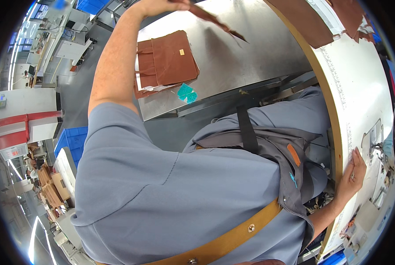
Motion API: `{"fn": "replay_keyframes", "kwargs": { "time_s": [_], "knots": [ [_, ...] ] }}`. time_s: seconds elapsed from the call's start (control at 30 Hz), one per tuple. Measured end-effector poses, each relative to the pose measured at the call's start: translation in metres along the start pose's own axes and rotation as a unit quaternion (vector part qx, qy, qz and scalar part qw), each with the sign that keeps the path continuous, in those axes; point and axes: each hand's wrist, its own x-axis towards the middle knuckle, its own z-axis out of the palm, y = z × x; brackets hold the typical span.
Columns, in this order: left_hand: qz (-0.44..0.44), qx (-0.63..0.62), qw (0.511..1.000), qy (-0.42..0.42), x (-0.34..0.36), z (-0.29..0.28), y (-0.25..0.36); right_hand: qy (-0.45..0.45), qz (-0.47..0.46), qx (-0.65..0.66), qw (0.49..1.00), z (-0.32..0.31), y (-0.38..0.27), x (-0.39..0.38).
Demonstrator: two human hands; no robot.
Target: Sewing and assembling components of a brown leather tote bag using an industrial sewing machine.
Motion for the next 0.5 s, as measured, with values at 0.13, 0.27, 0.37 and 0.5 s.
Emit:
{"fn": "replay_keyframes", "kwargs": {
  "time_s": [0.13, 0.27, 0.37, 0.5],
  "knots": [
    [-0.097, -0.006, 0.970, -0.221, -0.064, -0.014, -0.044, -0.001, -0.010, -0.002, 1.000, -0.002, -0.002, 0.003],
    [-0.312, 0.297, 0.850, -0.303, -0.137, 0.006, -0.038, -0.001, -0.011, -0.003, 1.000, 0.000, 0.001, 0.005],
    [-0.326, 0.357, 0.868, -0.118, -0.144, 0.034, -0.058, 0.005, -0.014, -0.012, 1.000, -0.002, 0.000, 0.008],
    [-0.238, 0.197, 0.949, -0.056, -0.049, 0.058, -0.036, -0.004, -0.033, -0.023, 0.999, -0.011, 0.004, 0.004]
  ]
}}
